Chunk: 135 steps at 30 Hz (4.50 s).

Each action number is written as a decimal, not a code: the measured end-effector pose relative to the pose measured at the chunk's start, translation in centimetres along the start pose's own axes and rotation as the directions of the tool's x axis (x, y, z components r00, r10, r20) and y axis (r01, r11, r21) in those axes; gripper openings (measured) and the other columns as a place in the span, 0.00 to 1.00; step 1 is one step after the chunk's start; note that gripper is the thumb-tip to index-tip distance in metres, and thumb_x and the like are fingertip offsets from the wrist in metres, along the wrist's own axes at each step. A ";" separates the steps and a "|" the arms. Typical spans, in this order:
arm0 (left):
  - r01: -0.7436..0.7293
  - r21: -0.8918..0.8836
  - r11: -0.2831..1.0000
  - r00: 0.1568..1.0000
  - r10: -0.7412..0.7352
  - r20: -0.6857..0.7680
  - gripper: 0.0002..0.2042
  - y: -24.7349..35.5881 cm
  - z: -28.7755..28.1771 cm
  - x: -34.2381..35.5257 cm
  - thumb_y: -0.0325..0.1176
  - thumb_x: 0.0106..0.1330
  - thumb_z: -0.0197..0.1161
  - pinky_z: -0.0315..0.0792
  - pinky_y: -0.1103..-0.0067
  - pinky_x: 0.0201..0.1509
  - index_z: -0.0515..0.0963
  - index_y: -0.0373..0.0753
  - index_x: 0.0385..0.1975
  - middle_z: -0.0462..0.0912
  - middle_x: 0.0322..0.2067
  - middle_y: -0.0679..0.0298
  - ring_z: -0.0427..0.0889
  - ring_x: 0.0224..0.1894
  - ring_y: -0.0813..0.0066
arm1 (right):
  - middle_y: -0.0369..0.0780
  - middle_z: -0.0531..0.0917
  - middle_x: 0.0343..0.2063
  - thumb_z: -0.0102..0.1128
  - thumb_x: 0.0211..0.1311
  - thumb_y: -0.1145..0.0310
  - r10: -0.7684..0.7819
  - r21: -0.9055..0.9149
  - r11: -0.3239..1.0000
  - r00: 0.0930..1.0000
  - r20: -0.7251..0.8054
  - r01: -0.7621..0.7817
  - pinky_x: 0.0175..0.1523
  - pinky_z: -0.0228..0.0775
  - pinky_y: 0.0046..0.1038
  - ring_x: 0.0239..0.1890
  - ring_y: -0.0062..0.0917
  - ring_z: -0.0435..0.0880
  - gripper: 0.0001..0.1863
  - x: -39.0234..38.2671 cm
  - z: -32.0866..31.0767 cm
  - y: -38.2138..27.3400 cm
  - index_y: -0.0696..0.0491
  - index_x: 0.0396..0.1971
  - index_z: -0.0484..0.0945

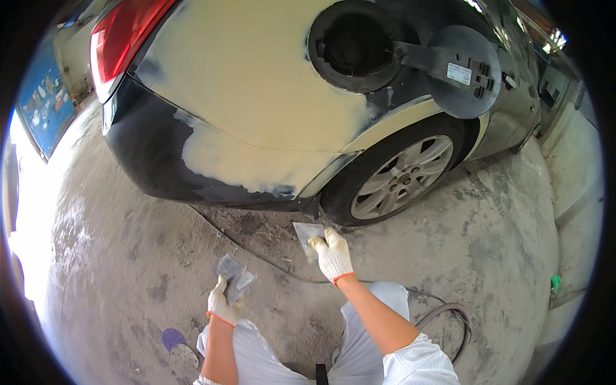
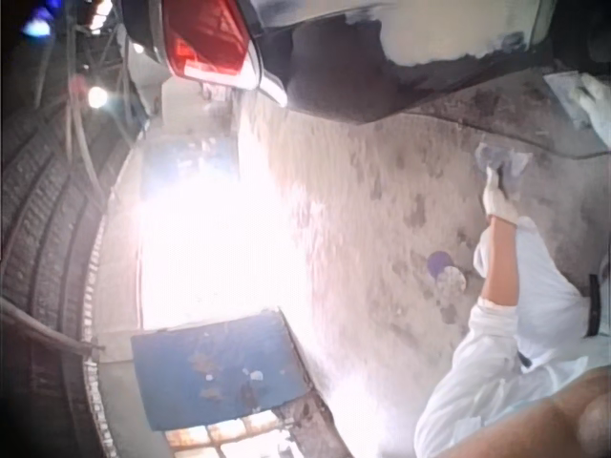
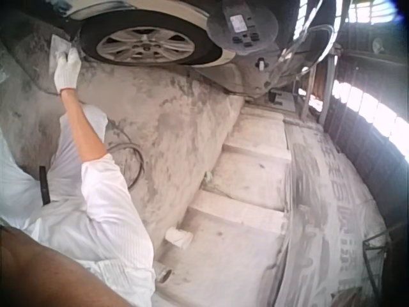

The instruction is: The person applies beige body filler to the rear bumper of a black car using a metal spreader and a smaller scraper. They scoop filler from a can, spread it evenly over the damaged area, and smooth the surface.

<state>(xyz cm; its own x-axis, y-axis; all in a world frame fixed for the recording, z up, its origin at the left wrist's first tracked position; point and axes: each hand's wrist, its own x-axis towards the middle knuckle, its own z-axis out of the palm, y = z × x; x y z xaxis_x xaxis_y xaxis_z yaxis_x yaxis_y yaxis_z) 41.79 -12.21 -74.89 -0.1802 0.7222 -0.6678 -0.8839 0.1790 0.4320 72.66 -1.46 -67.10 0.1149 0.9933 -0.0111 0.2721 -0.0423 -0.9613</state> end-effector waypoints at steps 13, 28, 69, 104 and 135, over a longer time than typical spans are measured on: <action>0.188 -0.043 0.981 0.971 -0.179 0.155 0.12 -0.8 1.7 -3.5 0.40 0.84 0.63 0.88 0.72 0.41 0.83 0.37 0.53 0.92 0.51 0.57 0.93 0.45 0.63 | 0.34 0.84 0.27 0.67 0.77 0.40 0.446 0.088 0.643 0.466 0.764 -0.760 0.31 0.72 0.29 0.24 0.21 0.78 0.25 -3.2 8.2 0.2 0.51 0.48 0.86; 0.078 -0.135 0.988 0.996 -0.082 -0.021 0.13 -0.8 1.0 0.2 0.41 0.84 0.64 0.89 0.70 0.56 0.83 0.38 0.55 0.91 0.53 0.60 0.93 0.51 0.63 | 0.35 0.89 0.35 0.75 0.70 0.75 -0.131 0.500 0.833 0.962 -0.238 0.237 0.43 0.76 0.20 0.34 0.14 0.83 0.06 5.5 -0.5 -14.7 0.61 0.40 0.87; 0.056 -0.073 0.996 0.993 -0.064 -0.102 0.10 -0.7 1.6 0.4 0.41 0.83 0.65 0.76 0.77 0.29 0.84 0.43 0.49 0.93 0.45 0.65 0.93 0.40 0.68 | 0.35 0.89 0.38 0.76 0.70 0.73 -0.148 0.497 0.798 0.909 -0.390 0.342 0.46 0.76 0.22 0.38 0.15 0.82 0.10 7.2 -1.8 -16.0 0.63 0.44 0.87; 0.066 -0.059 0.996 0.995 -0.071 -0.075 0.08 -1.1 -0.7 3.0 0.43 0.83 0.65 0.72 0.75 0.23 0.84 0.48 0.46 0.93 0.43 0.71 0.91 0.35 0.71 | 0.33 0.88 0.39 0.77 0.70 0.71 -0.208 0.560 0.730 0.908 -0.364 0.392 0.46 0.74 0.21 0.39 0.15 0.83 0.12 9.2 -2.4 -22.7 0.60 0.48 0.86; -0.081 -0.026 0.996 0.990 0.077 -0.118 0.12 -0.3 -0.3 0.5 0.42 0.84 0.65 0.81 0.73 0.41 0.83 0.39 0.47 0.88 0.41 0.66 0.87 0.39 0.73 | 0.28 0.83 0.32 0.71 0.76 0.73 -0.154 0.351 0.917 0.980 -0.130 0.190 0.39 0.66 0.19 0.33 0.10 0.73 0.06 2.7 2.0 -13.9 0.57 0.37 0.84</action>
<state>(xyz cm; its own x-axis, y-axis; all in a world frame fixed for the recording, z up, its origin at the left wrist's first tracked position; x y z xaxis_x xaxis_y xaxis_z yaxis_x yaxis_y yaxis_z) 41.83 -12.09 -75.49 -0.2974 0.6498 -0.6995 -0.8776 0.1025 0.4683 67.27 2.03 -54.33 0.1947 0.9656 0.1725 -0.0640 0.1880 -0.9801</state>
